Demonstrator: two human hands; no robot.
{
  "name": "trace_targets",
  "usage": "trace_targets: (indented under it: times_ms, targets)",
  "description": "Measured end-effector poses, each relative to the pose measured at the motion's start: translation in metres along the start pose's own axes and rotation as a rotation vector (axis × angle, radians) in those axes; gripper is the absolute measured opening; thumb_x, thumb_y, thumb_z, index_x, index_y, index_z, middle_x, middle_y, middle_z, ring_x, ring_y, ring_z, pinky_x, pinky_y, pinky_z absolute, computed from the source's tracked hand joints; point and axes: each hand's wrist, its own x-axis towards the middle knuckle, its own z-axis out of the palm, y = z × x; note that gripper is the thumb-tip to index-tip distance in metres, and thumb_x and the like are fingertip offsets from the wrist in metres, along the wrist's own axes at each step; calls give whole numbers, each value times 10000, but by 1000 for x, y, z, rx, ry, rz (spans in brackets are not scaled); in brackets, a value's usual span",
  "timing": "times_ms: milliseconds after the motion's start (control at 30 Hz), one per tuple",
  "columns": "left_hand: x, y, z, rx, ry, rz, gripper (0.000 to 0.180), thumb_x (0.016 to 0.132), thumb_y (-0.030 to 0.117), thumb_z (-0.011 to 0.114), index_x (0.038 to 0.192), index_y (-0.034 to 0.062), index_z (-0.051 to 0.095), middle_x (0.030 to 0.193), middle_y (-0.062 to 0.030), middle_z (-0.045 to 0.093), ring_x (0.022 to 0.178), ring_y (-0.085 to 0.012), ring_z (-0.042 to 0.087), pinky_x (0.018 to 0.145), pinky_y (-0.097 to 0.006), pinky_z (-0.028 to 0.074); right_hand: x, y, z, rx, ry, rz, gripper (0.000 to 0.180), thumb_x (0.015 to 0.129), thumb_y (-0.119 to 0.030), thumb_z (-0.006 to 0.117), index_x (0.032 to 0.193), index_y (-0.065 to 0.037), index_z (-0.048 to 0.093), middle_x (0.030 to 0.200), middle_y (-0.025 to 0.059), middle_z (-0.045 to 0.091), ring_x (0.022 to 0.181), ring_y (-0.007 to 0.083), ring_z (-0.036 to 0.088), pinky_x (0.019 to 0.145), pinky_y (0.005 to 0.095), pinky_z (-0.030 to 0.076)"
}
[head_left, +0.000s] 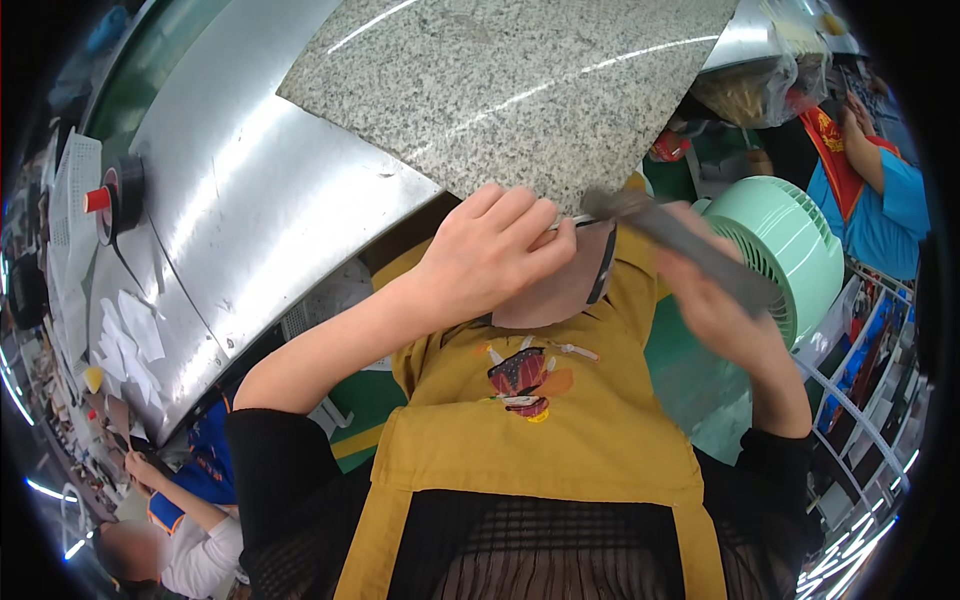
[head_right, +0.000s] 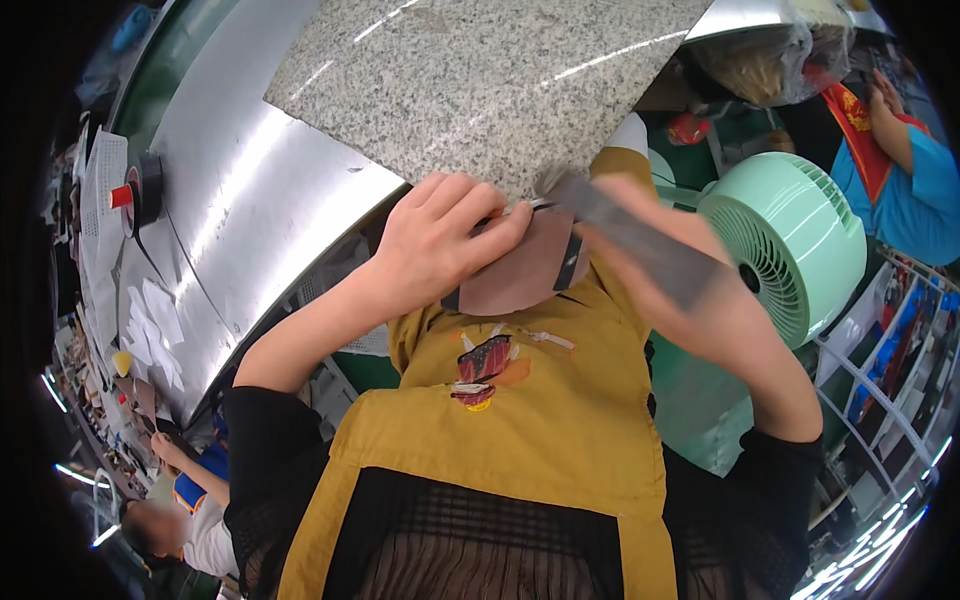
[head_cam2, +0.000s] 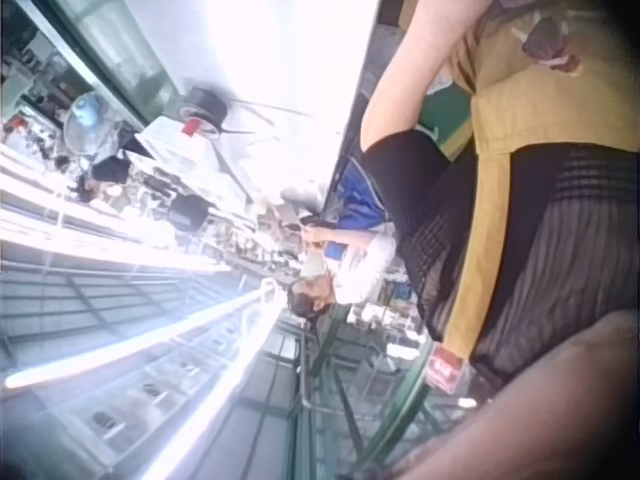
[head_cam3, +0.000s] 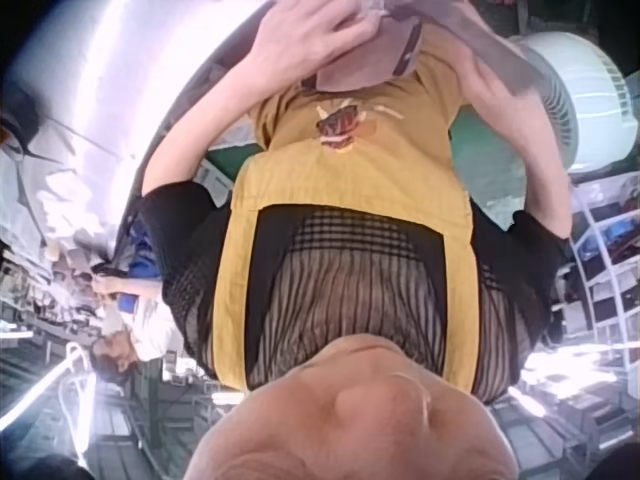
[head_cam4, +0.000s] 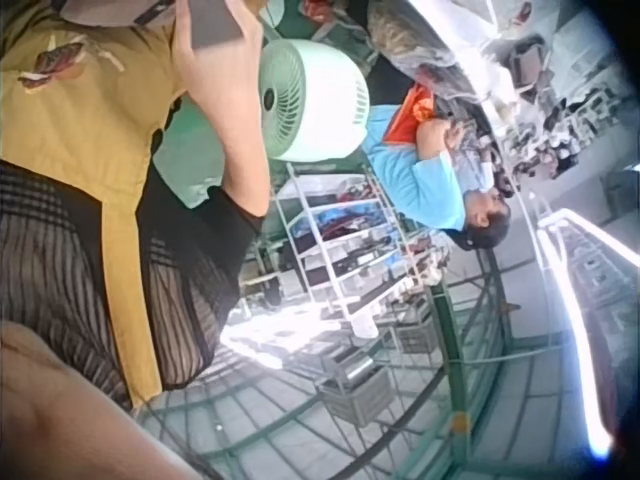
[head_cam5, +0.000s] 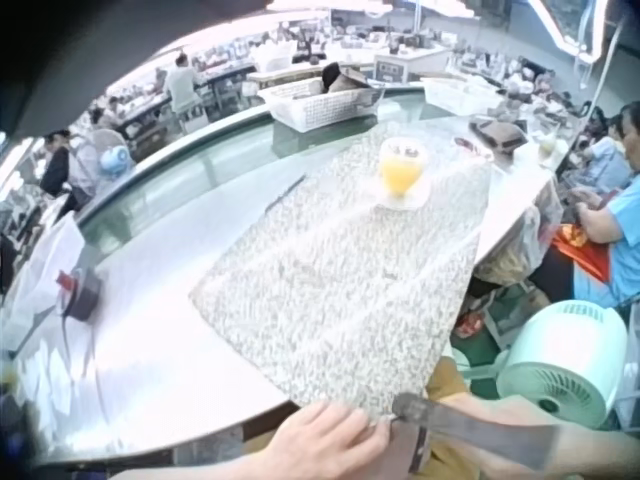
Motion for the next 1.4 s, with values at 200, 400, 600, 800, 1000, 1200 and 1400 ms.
trace_targets:
  times_ms: [200, 400, 600, 800, 1000, 1200, 1400]
  targets:
    - [-1, 1, -3, 31, -40, -15, 318, 696, 91, 623, 1012, 113, 606, 838, -24, 491, 767, -185, 509, 660, -302, 422, 3, 3, -3, 114, 22, 20, 240, 936, -63, 534, 1168, 2, 538, 864, 121, 592, 717, 220, 589, 669, 296, 473]
    - [1, 3, -9, -144, -35, -204, 282, 682, 87, 626, 963, 114, 623, 851, -12, 525, 799, -194, 515, 745, -345, 420, 7, 1, 8, -109, -195, 69, 318, 864, -20, 548, 1176, -26, 486, 856, 155, 568, 722, 341, 567, 627, 352, 471]
    - [-2, 2, -7, -18, 28, -83, 200, 667, 103, 622, 865, 105, 592, 796, -15, 498, 825, -193, 518, 820, -377, 421, 7, -2, 7, -62, -87, 24, 236, 895, -66, 536, 1125, -24, 506, 784, 123, 536, 657, 274, 515, 609, 325, 438]
    - [0, 6, -11, -22, 19, -127, 210, 656, 93, 623, 863, 105, 593, 799, -19, 515, 841, -193, 525, 848, -392, 415, 4, 2, 18, -176, -166, 3, 290, 870, -122, 562, 1136, -43, 478, 904, 165, 617, 810, 366, 626, 656, 417, 492]
    - [-4, 4, -11, -50, 38, -107, 191, 654, 87, 620, 841, 85, 579, 795, -27, 512, 840, -201, 521, 862, -398, 425, 5, -3, 10, -46, -128, 52, 349, 851, -61, 599, 1181, -37, 489, 923, 164, 628, 827, 351, 635, 688, 368, 504]
    - [-4, 7, -7, 60, 66, -31, 190, 670, 100, 602, 852, 67, 561, 807, -34, 511, 846, -202, 520, 882, -417, 429, 4, -1, 16, -184, -134, -37, 369, 836, -58, 609, 1189, -34, 507, 954, 142, 619, 801, 340, 639, 676, 357, 507]
    - [-8, 9, -10, 82, 18, -62, 199, 682, 103, 621, 877, 90, 583, 815, -22, 514, 862, -194, 519, 910, -416, 409, 4, -16, 12, -136, -56, -56, 388, 826, -102, 604, 1186, -36, 474, 958, 158, 620, 812, 347, 638, 653, 406, 498]
